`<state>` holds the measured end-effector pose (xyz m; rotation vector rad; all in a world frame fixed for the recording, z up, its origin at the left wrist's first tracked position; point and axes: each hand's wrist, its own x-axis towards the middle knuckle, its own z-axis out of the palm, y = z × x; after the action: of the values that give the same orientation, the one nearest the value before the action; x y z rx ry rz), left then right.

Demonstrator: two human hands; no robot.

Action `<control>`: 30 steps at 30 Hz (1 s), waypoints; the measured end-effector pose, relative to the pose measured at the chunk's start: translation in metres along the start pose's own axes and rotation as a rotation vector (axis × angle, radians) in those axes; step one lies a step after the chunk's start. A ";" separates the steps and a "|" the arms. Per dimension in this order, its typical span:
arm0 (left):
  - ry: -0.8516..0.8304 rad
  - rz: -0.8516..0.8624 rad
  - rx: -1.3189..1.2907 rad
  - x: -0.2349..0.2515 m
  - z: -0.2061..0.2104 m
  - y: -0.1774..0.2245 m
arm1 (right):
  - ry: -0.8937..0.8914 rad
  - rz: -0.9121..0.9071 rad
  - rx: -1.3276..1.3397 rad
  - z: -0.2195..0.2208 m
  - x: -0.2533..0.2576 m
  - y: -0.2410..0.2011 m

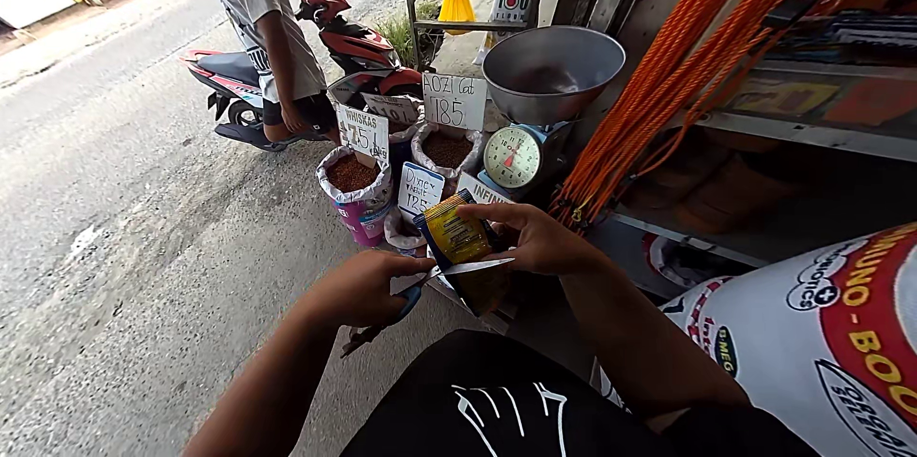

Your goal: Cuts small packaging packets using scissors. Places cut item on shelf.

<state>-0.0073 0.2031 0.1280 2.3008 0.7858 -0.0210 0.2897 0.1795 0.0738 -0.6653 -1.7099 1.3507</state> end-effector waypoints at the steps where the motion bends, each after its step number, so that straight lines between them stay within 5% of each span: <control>1: 0.001 -0.003 0.009 0.000 0.000 0.001 | 0.003 0.006 -0.004 0.000 0.000 0.000; 14: -0.048 -0.125 0.073 0.008 -0.004 0.007 | 0.032 0.018 -0.036 -0.001 -0.001 -0.005; 22: -0.030 0.005 0.041 0.013 0.000 0.008 | -0.010 0.041 0.000 -0.001 -0.002 0.005; 30: -0.046 -0.038 0.067 0.014 0.001 0.010 | -0.009 0.022 0.064 -0.001 -0.003 0.008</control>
<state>0.0098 0.2039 0.1303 2.3399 0.8161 -0.1183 0.2917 0.1796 0.0651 -0.6447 -1.6638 1.4195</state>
